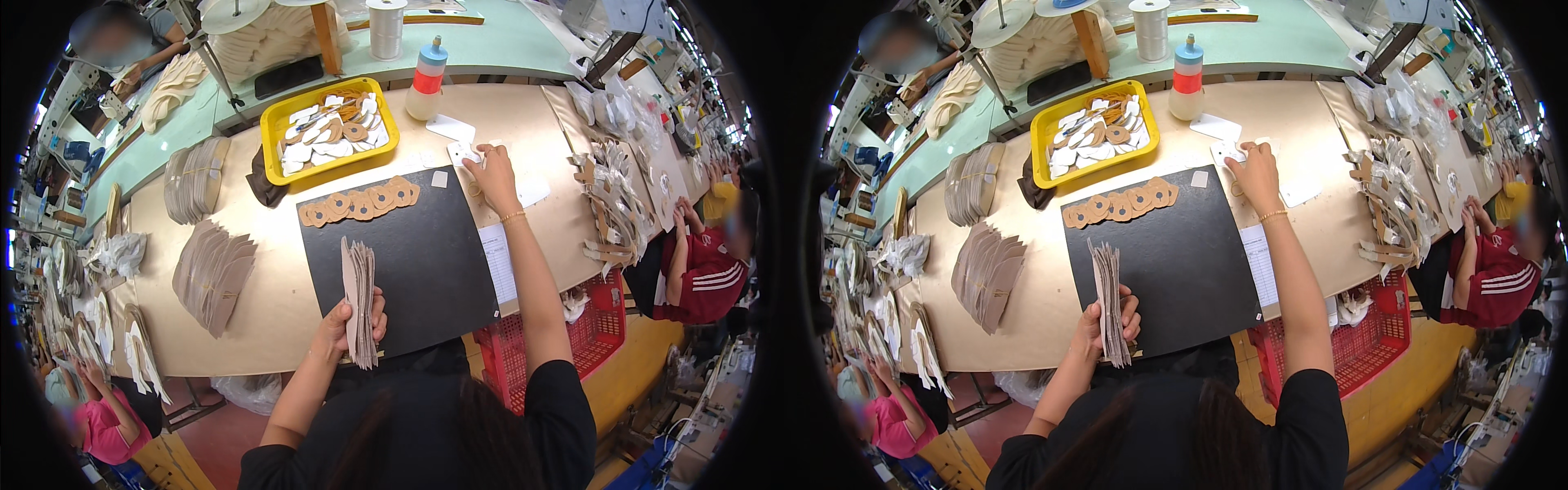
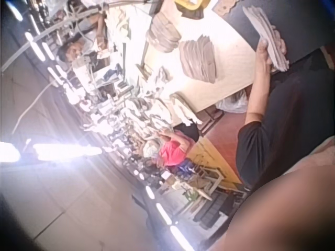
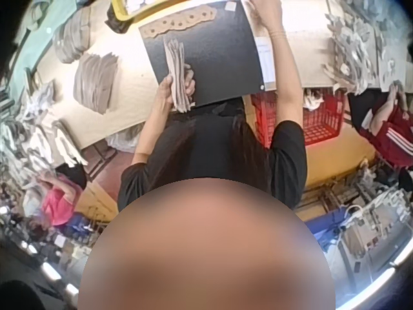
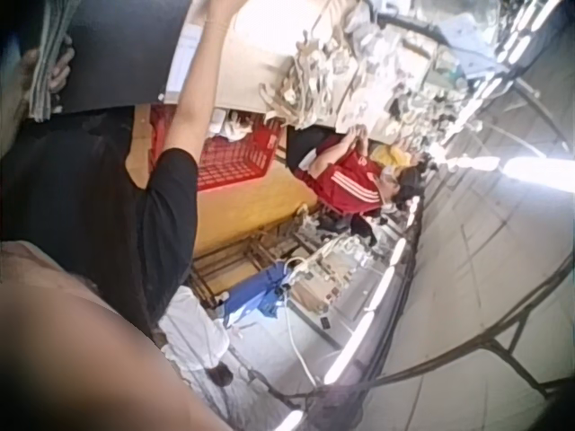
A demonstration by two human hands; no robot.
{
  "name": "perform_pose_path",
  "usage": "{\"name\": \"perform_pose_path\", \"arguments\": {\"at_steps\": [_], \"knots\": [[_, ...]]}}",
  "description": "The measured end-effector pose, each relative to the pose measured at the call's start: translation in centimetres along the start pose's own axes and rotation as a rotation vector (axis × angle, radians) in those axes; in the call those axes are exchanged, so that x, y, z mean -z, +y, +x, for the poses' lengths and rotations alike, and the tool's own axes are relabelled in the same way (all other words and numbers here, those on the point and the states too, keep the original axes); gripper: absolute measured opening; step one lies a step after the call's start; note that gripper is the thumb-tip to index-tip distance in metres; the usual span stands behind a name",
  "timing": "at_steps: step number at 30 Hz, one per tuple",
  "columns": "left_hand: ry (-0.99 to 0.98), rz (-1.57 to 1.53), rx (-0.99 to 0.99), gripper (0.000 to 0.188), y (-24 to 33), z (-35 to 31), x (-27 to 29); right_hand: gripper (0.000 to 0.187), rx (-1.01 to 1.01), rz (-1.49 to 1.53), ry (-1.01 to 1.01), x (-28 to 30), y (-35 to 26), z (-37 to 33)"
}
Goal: The person applies glue from a squeeze bottle to small brown fabric pieces arranged on a black mat, then places a white fabric piece on top and presses it down. The person also uses a pen-like tool to trace or mark the white fabric piece.
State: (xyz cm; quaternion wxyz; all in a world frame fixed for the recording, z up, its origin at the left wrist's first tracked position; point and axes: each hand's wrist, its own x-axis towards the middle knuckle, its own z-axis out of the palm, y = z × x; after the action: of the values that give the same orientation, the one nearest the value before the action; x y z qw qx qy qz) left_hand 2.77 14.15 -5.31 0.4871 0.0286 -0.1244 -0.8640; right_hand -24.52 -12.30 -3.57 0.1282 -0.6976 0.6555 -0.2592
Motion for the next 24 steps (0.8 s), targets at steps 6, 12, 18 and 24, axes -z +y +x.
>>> {"name": "perform_pose_path", "arguments": {"at_steps": [6,12,18,24], "knots": [[0.177,0.246,0.131,0.059,0.0,-0.3,0.0,0.034,-0.081,0.034,-0.068,-0.2,0.0,2.2],[0.352,0.712,0.297,0.047,0.4,0.5,-3.7,0.039,-0.232,0.509,-0.055,3.5,-1.7,-1.1],[-0.099,1.617,0.203,0.032,1.1,3.5,-8.0,0.058,-0.254,0.673,-0.624,4.5,-6.9,-12.5],[-0.164,2.187,0.113,0.027,0.9,4.7,-7.9,0.051,-0.128,0.202,-0.780,6.6,-9.6,-14.4]]}}
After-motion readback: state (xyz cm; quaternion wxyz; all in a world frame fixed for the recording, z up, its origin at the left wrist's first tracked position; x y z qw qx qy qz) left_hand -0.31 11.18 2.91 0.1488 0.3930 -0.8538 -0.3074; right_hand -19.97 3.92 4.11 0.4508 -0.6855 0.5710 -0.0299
